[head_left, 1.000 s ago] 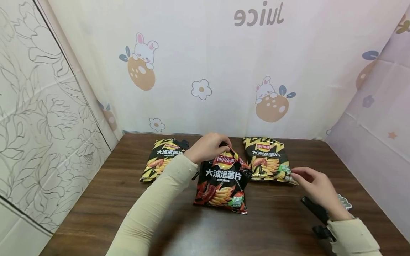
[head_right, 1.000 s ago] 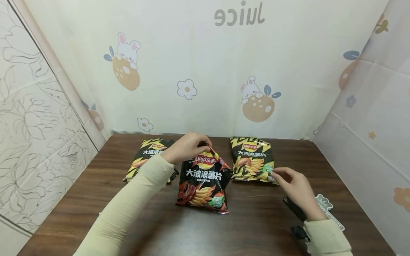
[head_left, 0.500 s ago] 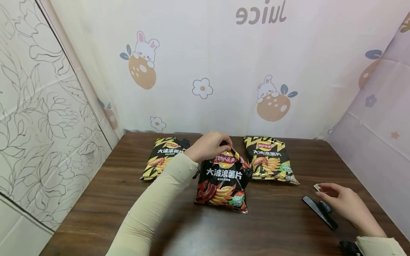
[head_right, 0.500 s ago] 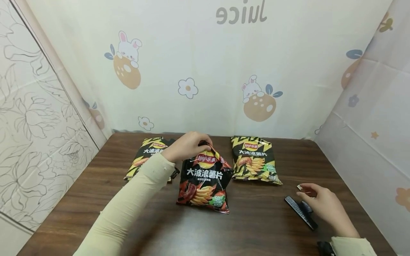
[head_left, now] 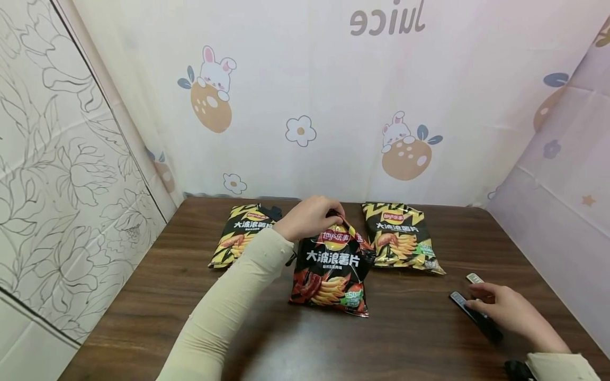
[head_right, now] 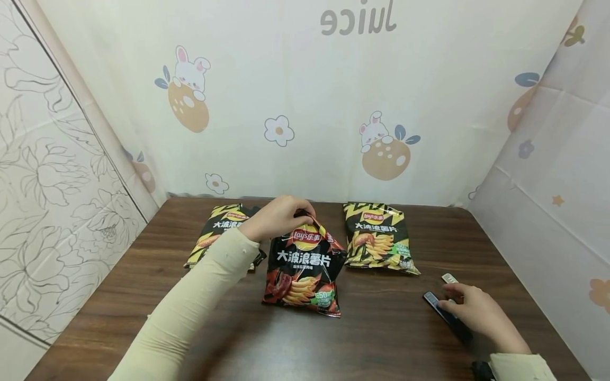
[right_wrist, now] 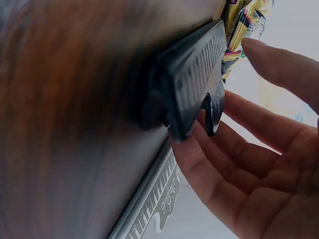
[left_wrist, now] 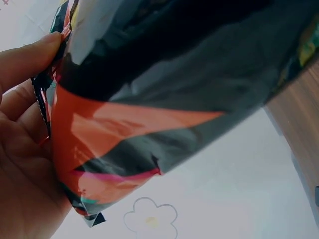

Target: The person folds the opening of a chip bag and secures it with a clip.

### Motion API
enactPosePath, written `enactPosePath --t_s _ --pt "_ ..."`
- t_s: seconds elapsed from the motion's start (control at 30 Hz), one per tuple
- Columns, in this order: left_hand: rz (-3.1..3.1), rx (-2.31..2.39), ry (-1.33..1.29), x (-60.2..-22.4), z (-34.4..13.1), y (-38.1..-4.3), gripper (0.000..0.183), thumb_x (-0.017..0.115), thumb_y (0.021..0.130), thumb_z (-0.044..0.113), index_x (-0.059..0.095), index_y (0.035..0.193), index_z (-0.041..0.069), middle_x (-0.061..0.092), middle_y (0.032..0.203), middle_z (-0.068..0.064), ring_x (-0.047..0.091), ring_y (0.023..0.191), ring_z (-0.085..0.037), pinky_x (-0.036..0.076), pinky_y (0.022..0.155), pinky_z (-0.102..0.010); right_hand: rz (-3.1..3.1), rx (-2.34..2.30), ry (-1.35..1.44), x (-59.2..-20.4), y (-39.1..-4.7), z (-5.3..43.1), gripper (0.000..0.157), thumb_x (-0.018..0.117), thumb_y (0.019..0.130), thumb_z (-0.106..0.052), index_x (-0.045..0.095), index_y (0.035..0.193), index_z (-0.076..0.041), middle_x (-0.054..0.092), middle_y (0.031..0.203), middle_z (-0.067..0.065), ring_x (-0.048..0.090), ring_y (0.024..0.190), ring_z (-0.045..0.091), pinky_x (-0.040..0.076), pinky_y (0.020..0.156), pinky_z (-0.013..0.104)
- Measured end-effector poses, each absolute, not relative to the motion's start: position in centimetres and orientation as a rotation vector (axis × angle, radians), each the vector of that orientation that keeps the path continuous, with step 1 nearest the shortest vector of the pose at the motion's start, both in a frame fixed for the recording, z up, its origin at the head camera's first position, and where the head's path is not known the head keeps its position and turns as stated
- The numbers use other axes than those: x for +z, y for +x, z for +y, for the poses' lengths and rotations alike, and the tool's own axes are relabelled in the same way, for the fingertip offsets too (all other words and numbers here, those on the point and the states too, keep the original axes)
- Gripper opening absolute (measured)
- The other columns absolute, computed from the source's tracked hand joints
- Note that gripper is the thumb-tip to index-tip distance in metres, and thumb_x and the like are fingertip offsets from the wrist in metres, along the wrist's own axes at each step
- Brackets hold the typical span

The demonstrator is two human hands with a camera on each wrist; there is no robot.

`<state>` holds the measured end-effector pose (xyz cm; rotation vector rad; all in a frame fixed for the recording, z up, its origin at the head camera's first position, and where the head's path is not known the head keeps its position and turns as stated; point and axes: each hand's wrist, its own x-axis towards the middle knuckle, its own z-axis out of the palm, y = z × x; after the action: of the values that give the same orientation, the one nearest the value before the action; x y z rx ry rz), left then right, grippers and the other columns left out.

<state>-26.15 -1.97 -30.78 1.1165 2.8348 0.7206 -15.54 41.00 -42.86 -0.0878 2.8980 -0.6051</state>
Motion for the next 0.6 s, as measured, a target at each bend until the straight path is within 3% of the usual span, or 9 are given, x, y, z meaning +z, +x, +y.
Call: enactPosePath --t_s 0.3,0.4,0.6 --pt "2.832 0.714 1.117 -30.65 -2.08 -26.16 0.016 0.060 0.099 0.023 0.072 0.106 0.015 0.072 0.103 0.001 0.057 0.076 -0.010 0.044 0.072 -0.027 2.879 -0.534 -0.135 -42.94 -15.54 41.09 0.053 0.070 0.090 -0.031 0.061 0.119 0.013 0.067 0.108 0.030 0.065 0.096 0.040 0.052 0.075 0.052" --pt "2.831 0.709 1.122 -30.71 -2.02 -26.25 0.016 0.060 0.099 0.023 0.072 0.106 0.015 0.072 0.103 0.001 0.057 0.078 -0.010 0.045 0.073 -0.027 2.889 -0.500 -0.165 -42.98 -15.46 41.22 0.049 0.072 0.088 -0.027 0.064 0.114 0.014 0.071 0.101 0.023 0.066 0.089 0.029 0.052 0.073 0.046" --pt "2.831 0.706 1.124 -30.82 -1.96 -26.34 0.016 0.060 0.099 0.023 0.072 0.106 0.015 0.072 0.103 0.001 0.057 0.077 -0.010 0.044 0.072 -0.027 2.915 -0.444 -0.209 -43.14 -15.32 41.45 0.043 0.074 0.085 -0.026 0.069 0.107 0.011 0.072 0.088 0.010 0.054 0.073 0.008 0.048 0.066 0.037"
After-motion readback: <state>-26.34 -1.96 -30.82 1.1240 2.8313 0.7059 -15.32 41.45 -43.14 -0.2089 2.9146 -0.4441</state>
